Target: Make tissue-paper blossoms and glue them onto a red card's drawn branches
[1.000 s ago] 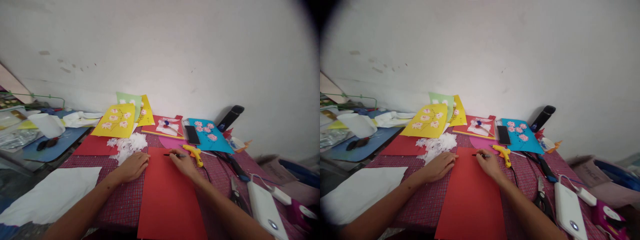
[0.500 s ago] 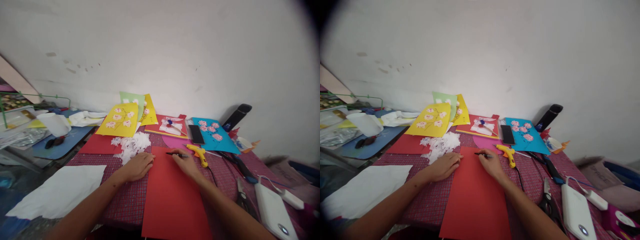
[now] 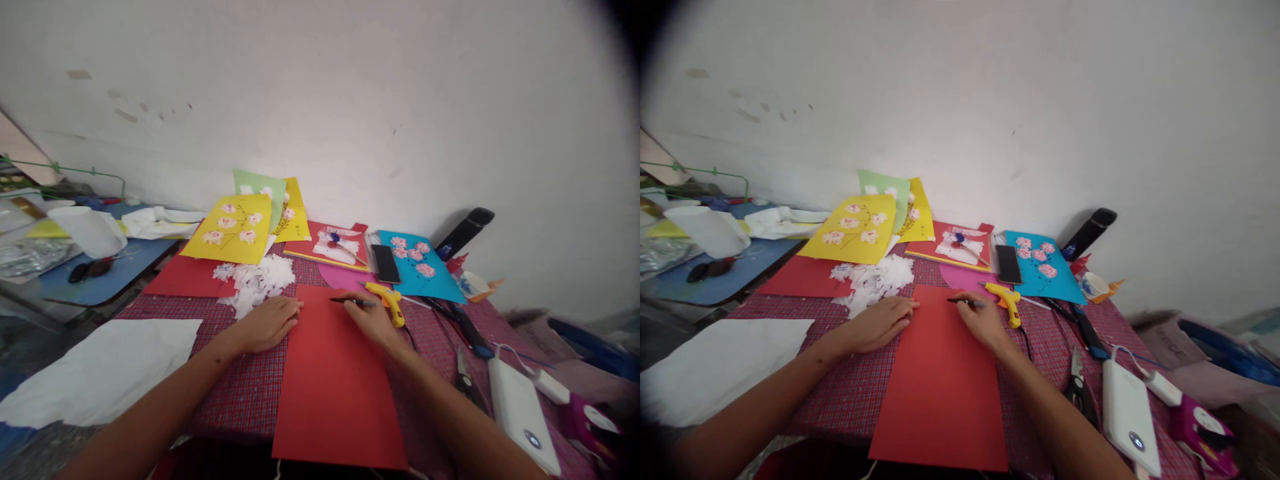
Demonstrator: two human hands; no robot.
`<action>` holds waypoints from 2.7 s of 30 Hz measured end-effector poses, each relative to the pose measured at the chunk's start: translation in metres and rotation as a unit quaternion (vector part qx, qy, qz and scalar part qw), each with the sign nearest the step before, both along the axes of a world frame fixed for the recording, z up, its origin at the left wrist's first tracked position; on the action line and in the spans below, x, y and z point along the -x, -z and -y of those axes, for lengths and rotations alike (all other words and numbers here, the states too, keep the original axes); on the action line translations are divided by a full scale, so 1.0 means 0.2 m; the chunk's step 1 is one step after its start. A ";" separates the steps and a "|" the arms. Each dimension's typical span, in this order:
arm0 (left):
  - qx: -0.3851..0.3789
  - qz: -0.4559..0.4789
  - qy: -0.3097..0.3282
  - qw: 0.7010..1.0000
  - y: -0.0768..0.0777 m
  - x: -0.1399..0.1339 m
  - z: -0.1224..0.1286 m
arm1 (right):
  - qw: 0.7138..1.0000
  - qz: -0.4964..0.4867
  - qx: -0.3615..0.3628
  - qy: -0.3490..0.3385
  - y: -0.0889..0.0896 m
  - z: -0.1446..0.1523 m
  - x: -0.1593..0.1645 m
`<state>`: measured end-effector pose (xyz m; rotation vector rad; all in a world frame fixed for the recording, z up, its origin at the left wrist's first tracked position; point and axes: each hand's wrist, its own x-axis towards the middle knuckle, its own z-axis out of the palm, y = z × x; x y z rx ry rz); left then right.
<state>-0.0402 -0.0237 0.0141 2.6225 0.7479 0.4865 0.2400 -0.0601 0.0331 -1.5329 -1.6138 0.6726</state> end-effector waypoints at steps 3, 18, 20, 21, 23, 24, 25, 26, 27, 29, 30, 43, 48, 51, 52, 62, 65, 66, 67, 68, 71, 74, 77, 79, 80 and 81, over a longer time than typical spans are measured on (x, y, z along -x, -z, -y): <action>-0.006 -0.006 -0.002 1.000 0.00 0.00 0.00 | 1.000 0.009 -0.007 -0.023 0.02 -0.03 0.01; -0.020 -0.028 0.002 0.999 -0.02 0.01 0.00 | 0.998 0.023 -0.015 -0.057 -0.02 -0.05 0.07; -0.021 -0.026 0.003 0.999 -0.02 0.01 -0.01 | 0.998 0.028 -0.019 -0.056 -0.01 -0.06 0.07; -0.022 -0.023 0.002 0.999 -0.01 0.01 -0.01 | 0.998 0.029 -0.023 -0.057 -0.01 -0.06 0.07; -0.026 -0.019 0.001 0.999 -0.01 0.00 -0.01 | 0.997 0.033 -0.028 -0.058 0.01 -0.07 0.07; -0.029 -0.020 0.001 0.999 0.00 0.00 -0.01 | 0.997 0.035 -0.029 -0.057 0.01 -0.07 0.07; -0.031 -0.021 0.001 0.999 0.00 0.00 -0.01 | 0.997 0.037 -0.031 -0.056 0.01 -0.08 0.07; -0.032 -0.022 0.001 0.999 0.00 0.00 -0.01 | 0.997 0.039 -0.032 -0.054 0.01 -0.08 0.07; -0.032 -0.021 0.001 0.999 0.00 0.01 -0.01 | 0.997 0.039 -0.032 -0.054 0.01 -0.08 0.07; -0.032 -0.020 -0.002 0.999 0.00 0.01 -0.01 | 0.997 0.038 -0.033 -0.055 0.01 -0.08 0.07; -0.032 -0.021 -0.003 0.999 0.00 0.01 -0.01 | 0.997 0.038 -0.034 -0.055 0.01 -0.08 0.07; -0.029 -0.025 -0.002 0.999 -0.01 0.00 -0.01 | 0.997 0.042 -0.031 -0.057 0.01 -0.06 0.05; -0.033 -0.022 -0.002 0.999 0.00 0.00 -0.02 | 0.996 0.005 -0.019 -0.088 0.00 -0.06 0.07; -0.028 -0.022 -0.002 0.999 -0.01 0.00 -0.02 | 0.995 -0.007 -0.005 -0.099 0.00 -0.04 0.07; -0.027 -0.022 -0.003 0.999 -0.01 0.00 -0.02 | 0.995 -0.007 -0.003 -0.101 0.00 -0.04 0.07; -0.024 -0.011 -0.004 1.000 0.00 0.00 -0.01 | 0.995 0.006 -0.016 -0.101 0.02 -0.03 0.07; -0.025 -0.017 -0.004 1.000 0.01 0.00 -0.01 | 0.994 0.001 -0.022 -0.110 0.01 -0.02 0.08; -0.026 -0.020 -0.005 0.999 0.01 0.01 -0.01 | 0.994 0.002 -0.023 -0.111 0.01 -0.02 0.08; -0.027 -0.022 -0.006 0.999 0.01 0.01 -0.01 | 0.994 0.002 -0.023 -0.111 0.00 -0.02 0.08; -0.028 -0.022 -0.007 0.999 0.01 0.01 -0.01 | 0.994 0.004 -0.024 -0.109 0.00 -0.02 0.08; -0.032 -0.021 -0.006 0.999 -0.01 0.01 -0.01 | 0.995 0.002 -0.027 -0.101 0.01 -0.02 0.08; -0.032 -0.022 0.000 0.999 -0.02 0.01 -0.01 | 0.995 -0.008 -0.026 -0.095 0.02 -0.02 0.06; -0.029 -0.018 0.002 0.999 -0.02 0.01 -0.01 | 0.997 -0.013 -0.018 -0.079 0.01 0.00 0.04; -0.027 -0.018 0.003 0.999 -0.02 0.01 -0.01 | 0.998 -0.012 -0.013 -0.063 -0.01 0.01 0.02; -0.026 -0.019 0.004 0.999 -0.02 0.00 -0.02 | 0.998 -0.008 -0.011 -0.056 -0.01 0.02 0.02; -0.025 -0.021 0.006 0.999 -0.02 0.00 -0.02 | 0.999 -0.003 -0.010 -0.049 -0.02 0.03 0.01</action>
